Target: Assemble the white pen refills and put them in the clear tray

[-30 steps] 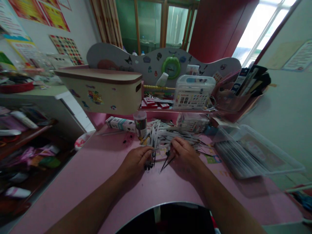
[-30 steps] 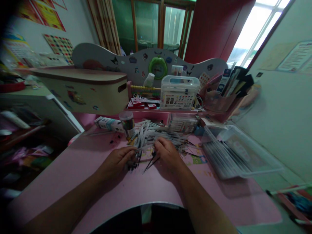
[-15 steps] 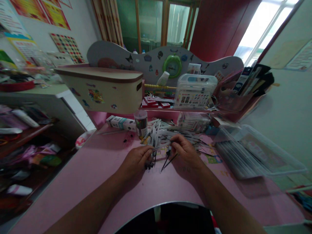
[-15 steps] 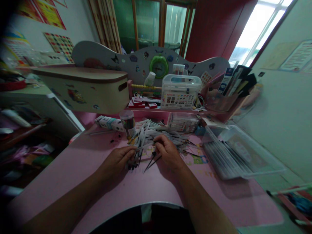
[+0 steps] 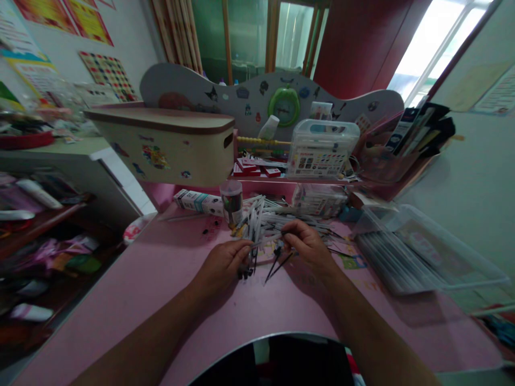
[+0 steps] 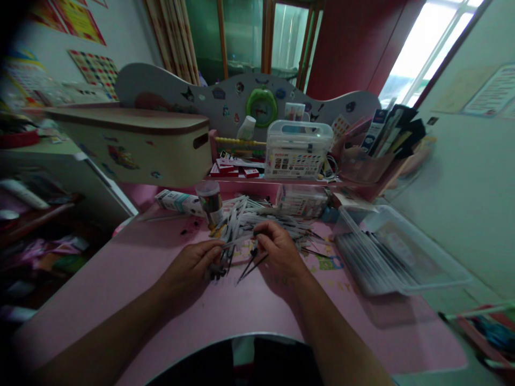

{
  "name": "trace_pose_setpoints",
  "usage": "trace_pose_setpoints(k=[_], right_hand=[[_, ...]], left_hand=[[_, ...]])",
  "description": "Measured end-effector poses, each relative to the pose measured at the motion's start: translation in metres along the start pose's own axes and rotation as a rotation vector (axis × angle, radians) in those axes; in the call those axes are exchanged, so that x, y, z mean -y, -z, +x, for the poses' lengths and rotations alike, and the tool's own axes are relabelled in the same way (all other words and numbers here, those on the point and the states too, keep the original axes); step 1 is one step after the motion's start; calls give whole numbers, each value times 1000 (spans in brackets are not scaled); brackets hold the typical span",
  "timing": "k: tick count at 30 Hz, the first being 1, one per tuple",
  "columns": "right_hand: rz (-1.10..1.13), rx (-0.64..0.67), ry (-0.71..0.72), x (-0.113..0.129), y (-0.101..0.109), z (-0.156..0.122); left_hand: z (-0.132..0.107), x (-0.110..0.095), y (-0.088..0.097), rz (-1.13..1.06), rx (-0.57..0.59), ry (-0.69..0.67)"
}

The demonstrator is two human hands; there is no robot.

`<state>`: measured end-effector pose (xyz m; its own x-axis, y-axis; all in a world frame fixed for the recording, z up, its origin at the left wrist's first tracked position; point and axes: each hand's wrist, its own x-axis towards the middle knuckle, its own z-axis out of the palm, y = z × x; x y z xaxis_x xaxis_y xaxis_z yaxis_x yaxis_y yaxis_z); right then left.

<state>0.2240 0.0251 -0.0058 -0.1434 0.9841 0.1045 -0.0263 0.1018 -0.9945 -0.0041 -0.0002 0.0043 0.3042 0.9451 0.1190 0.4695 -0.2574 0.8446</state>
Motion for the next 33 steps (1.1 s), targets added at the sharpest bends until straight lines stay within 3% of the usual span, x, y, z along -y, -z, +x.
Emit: trace_pose_setpoints(k=[19, 27, 33], right_hand=[[-1, -35, -2, 6, -1, 1], [385, -26, -229, 6, -2, -1], [224, 20, -254, 3, -3, 0]], left_hand=[[2, 9, -1, 104, -72, -19], [2, 10, -2, 113, -121, -25], [2, 10, -1, 139, -126, -29]])
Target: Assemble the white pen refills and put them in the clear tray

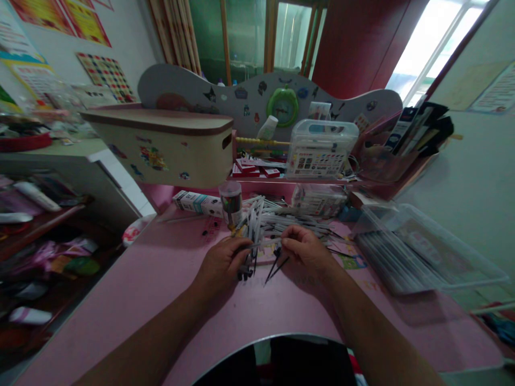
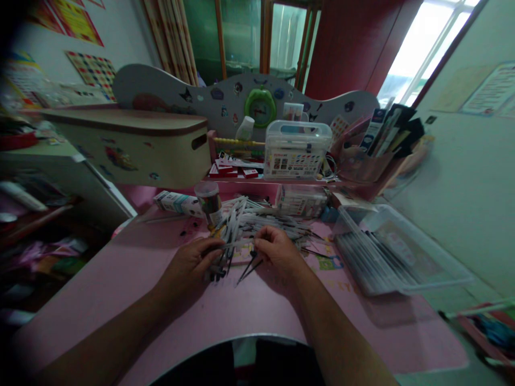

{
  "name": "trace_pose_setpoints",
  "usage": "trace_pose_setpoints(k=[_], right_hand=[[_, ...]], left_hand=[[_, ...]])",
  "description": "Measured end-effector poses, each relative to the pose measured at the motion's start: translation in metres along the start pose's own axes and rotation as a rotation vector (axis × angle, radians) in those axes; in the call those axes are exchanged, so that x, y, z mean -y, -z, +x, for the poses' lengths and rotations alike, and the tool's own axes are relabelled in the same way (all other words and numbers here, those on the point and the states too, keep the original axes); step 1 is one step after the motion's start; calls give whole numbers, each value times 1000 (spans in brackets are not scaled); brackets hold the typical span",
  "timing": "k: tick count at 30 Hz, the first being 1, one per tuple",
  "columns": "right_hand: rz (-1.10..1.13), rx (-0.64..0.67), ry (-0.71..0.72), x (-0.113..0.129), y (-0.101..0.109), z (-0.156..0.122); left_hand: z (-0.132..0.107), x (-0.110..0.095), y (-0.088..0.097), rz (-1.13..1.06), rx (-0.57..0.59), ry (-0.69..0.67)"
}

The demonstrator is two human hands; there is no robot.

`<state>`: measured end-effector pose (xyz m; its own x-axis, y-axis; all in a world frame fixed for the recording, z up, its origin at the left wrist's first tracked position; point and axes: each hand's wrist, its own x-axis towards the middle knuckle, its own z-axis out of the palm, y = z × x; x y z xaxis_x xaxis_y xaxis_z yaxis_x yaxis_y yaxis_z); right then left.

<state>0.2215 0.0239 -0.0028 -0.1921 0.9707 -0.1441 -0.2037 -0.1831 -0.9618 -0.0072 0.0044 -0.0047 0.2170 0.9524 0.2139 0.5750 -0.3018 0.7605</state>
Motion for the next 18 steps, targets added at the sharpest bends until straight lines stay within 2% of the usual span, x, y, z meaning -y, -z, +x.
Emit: trace_pose_setpoints(k=[4, 7, 10, 15, 18], right_hand=[[-24, -8, 53, -3, -3, 0], [79, -108, 91, -6, -1, 2], [149, -173, 64, -7, 4, 3], [108, -42, -23, -5, 6, 3], [168, -71, 29, -5, 6, 4]], left_hand=[[0, -2, 0, 15, -5, -8], [1, -2, 0, 32, -32, -1], [2, 2, -1, 32, -59, 0], [3, 7, -4, 42, -41, 1], [7, 10, 0, 58, -78, -24]])
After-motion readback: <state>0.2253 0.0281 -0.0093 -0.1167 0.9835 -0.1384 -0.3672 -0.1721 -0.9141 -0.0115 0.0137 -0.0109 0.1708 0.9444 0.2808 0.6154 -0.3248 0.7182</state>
